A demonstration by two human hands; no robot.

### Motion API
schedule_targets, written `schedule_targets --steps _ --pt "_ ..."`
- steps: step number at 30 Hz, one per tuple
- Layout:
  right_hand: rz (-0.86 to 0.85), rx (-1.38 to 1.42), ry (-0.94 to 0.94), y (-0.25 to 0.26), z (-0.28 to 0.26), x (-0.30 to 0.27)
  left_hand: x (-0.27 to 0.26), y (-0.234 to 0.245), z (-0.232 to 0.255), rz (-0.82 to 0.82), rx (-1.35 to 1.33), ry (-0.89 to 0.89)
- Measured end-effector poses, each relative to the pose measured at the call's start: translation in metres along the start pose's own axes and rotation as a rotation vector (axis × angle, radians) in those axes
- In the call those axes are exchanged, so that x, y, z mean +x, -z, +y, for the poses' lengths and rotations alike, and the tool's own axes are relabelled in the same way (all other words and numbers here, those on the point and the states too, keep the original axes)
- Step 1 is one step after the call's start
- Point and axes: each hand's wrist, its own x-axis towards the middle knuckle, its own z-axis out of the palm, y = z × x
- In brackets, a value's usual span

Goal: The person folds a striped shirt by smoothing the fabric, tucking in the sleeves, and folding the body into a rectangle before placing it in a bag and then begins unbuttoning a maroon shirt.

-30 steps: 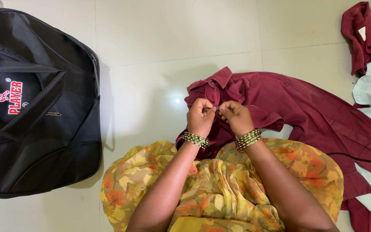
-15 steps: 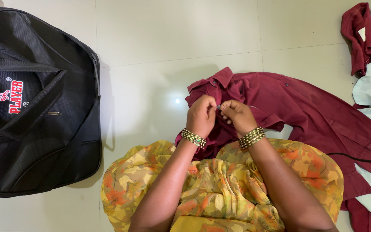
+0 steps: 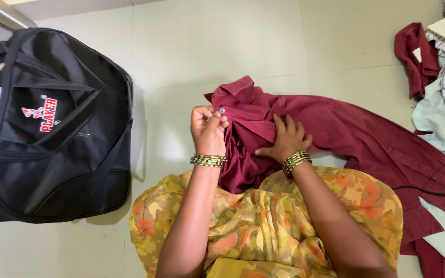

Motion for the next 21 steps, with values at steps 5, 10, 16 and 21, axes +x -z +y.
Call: schedule_targets --steps 5,10,16,21 --pt "-0.178 -0.033 -0.183 -0.026 0.013 0.018 -0.018 -0.044 0.058 -0.058 -0.272 -0.045" --pt "-0.044 0.026 -0.111 -0.058 0.06 0.059 -0.026 -0.064 0.086 -0.047 -0.242 -0.23" --pt "0.7 0.142 0.094 0.026 0.091 0.062 -0.011 -0.029 0.113 0.012 -0.319 -0.344" --pt "0.876 -0.176 0.272 0.084 0.054 0.024 -0.002 0.002 0.081 0.118 -0.274 -0.304"
